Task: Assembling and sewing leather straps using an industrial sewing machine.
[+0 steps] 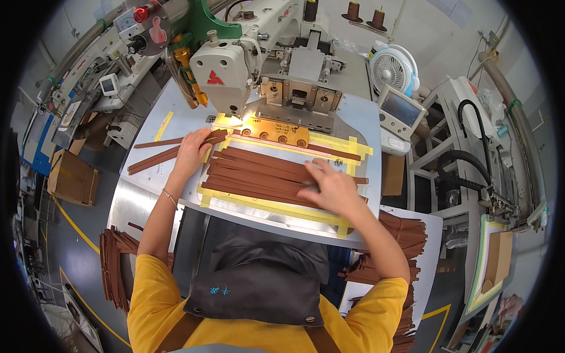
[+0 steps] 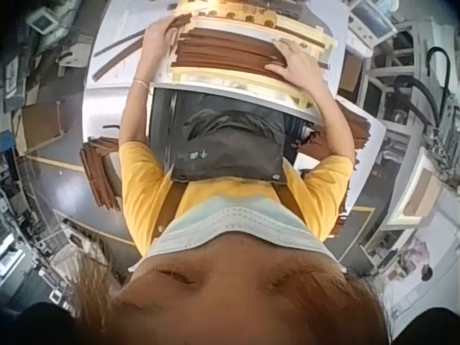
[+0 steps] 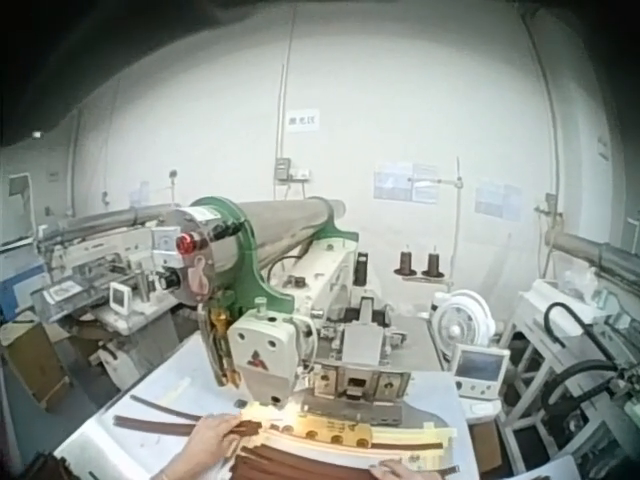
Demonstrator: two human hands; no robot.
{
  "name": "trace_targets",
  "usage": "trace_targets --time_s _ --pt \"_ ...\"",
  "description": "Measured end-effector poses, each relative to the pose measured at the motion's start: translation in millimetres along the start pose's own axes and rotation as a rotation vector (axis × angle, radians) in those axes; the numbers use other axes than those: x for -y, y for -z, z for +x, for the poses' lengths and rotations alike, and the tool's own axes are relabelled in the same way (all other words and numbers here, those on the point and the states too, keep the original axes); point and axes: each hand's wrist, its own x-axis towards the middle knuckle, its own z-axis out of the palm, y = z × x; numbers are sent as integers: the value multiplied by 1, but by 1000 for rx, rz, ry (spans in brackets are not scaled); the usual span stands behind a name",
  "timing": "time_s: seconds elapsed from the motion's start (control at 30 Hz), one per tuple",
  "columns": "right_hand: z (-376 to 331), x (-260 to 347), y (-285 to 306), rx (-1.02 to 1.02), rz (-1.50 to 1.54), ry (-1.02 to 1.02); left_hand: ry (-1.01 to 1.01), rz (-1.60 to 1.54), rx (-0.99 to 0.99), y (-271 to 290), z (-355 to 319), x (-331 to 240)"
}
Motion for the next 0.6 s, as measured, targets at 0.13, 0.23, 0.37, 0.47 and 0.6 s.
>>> trace_targets --time_s 0.13,0.23,0.37,0.47,0.6 --pt "8 21 -18 139 -116 9 -79 82 -51 0 -7 22" --pt "26 21 -35 82 -87 64 -38 101 -75 4 -7 39" --pt "48 35 -45 68 -85 92 62 76 -132 6 -8 70" --pt "61 43 -50 50 -81 87 135 16 -167 10 -8 83" --pt "81 52 -62 33 -59 128 224 -6 -192 18 -14 106"
